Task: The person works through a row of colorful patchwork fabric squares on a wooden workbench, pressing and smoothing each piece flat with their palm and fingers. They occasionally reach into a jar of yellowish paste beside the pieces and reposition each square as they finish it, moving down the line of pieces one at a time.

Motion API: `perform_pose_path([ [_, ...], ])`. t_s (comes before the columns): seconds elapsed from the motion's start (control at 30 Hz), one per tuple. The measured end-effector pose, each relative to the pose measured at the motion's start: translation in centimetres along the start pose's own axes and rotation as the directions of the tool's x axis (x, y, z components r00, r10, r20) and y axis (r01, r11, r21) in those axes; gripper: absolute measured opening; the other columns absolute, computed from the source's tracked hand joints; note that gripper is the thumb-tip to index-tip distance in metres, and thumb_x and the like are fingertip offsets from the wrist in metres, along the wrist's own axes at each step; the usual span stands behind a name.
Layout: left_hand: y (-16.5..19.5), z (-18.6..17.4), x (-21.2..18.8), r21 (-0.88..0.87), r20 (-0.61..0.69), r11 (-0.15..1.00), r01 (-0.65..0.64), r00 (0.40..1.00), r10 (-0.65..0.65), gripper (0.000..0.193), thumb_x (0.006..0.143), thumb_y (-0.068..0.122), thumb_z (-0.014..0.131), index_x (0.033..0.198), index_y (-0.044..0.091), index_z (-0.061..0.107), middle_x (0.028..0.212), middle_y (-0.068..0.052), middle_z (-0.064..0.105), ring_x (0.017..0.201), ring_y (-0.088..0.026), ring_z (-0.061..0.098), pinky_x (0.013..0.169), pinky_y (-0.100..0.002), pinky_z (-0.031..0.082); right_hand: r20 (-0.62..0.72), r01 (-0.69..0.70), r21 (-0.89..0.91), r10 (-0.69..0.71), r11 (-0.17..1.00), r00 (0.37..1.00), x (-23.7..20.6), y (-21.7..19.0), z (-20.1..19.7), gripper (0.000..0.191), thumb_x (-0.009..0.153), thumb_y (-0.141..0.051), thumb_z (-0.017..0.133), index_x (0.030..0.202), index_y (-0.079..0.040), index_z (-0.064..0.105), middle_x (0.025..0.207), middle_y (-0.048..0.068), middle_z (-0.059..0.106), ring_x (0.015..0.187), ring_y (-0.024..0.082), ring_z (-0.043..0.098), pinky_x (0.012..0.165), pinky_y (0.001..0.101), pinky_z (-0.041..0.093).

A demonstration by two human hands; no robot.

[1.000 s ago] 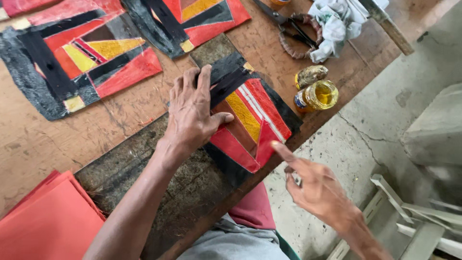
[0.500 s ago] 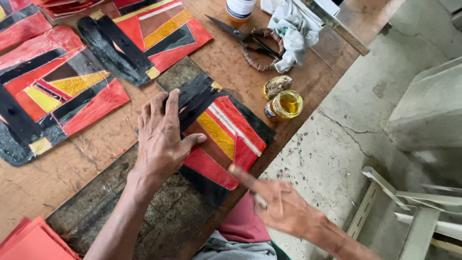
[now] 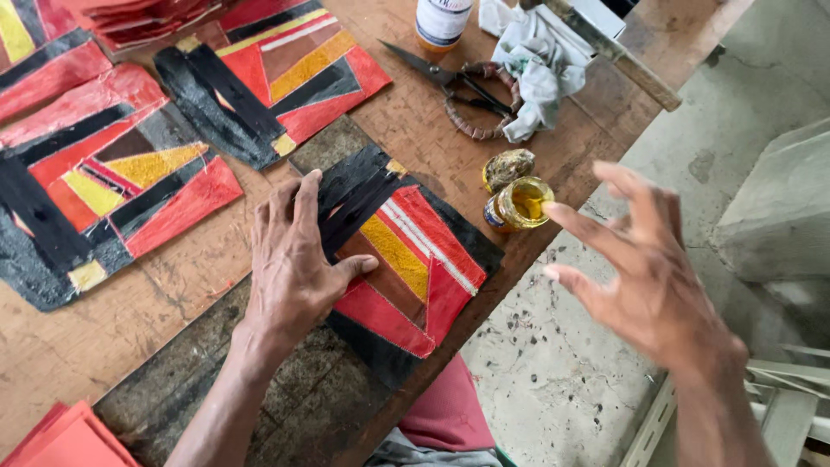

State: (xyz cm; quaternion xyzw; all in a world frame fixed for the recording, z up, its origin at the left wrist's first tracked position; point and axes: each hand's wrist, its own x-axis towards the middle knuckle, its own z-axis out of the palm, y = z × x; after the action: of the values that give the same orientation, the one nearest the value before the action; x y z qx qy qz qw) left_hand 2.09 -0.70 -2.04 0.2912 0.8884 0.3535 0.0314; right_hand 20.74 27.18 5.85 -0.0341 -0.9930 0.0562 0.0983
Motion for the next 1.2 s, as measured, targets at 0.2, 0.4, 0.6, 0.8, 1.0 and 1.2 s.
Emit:
perform_pose_path([
  [0.2,0.6,-0.1,-0.1,0.008,-0.055,0.998,-0.057,0.997,0.058,0.113,0.054,0.028,0.096,0.148,0.002,0.038,0.139,-0.018,0.045,0.129,-0.040,0.041,0.109,-0.052,0.032,0.474,-0.100,-0.075,0.124,0.992,0.872,6.2,1.4,1.3,0.060,0.071,-0.038,0.088,0.124,-0.015,0.073,0.162,0.006,0.017,0.140,0.029,0.022,0.121,0.0466,0.025],
  [0.4,0.1,0.2,-0.1,-0.006,-0.047,0.997,-0.080,0.996,0.079,0.114,0.056,0.029,0.096,0.149,0.001,0.037,0.138,-0.018,0.044,0.130,-0.040,0.040,0.109,-0.054,0.030,0.564,-0.139,-0.123,0.184,0.983,0.805,7.4,0.7,1.9,0.046,0.078,-0.022,0.082,0.120,-0.009,0.071,0.161,0.002,0.016,0.149,0.025,0.020,0.120,0.0433,0.034],
  [0.6,-0.1,0.3,-0.3,0.002,-0.050,0.997,-0.075,0.996,0.075,0.110,0.058,0.030,0.095,0.148,0.001,0.038,0.137,-0.018,0.044,0.128,-0.040,0.041,0.109,-0.054,0.031,0.221,0.046,-0.085,-0.026,0.995,0.975,3.8,1.6,0.5,0.050,0.063,-0.016,0.090,0.111,-0.013,0.076,0.156,0.013,0.033,0.144,0.034,0.025,0.113,0.0531,0.040],
  [0.8,-0.1,0.5,-0.4,-0.019,-0.040,0.998,-0.059,0.998,0.058,0.110,0.058,0.028,0.095,0.148,0.001,0.038,0.139,-0.018,0.043,0.128,-0.042,0.041,0.107,-0.052,0.034,-0.345,0.016,0.196,0.054,0.980,0.937,0.0,-0.9,-3.8,0.051,0.077,-0.015,0.086,0.121,-0.011,0.061,0.130,0.018,0.054,0.115,0.027,0.056,0.080,0.0361,0.059],
  [1.0,-0.2,0.5,-0.1,-0.017,-0.039,0.998,-0.062,0.997,0.062,0.109,0.058,0.028,0.095,0.148,0.002,0.039,0.139,-0.018,0.043,0.127,-0.042,0.041,0.108,-0.052,0.035,0.510,-0.484,0.822,-0.009,0.301,0.860,-0.9,-2.6,3.5,0.104,0.081,-0.016,0.081,0.163,-0.016,0.016,0.081,0.012,0.073,0.056,0.012,0.067,0.045,0.0258,0.062],
  [1.2,-0.1,0.4,-0.3,-0.011,-0.032,0.999,-0.048,0.998,0.047,0.109,0.058,0.028,0.095,0.148,0.002,0.039,0.138,-0.018,0.043,0.128,-0.041,0.041,0.108,-0.052,0.035,0.767,-0.662,0.607,-0.104,0.440,0.634,-1.5,-2.6,6.6,0.100,0.079,-0.045,0.074,0.165,-0.024,0.027,0.079,0.012,0.078,0.040,0.011,0.058,0.037,0.0257,0.055],
])
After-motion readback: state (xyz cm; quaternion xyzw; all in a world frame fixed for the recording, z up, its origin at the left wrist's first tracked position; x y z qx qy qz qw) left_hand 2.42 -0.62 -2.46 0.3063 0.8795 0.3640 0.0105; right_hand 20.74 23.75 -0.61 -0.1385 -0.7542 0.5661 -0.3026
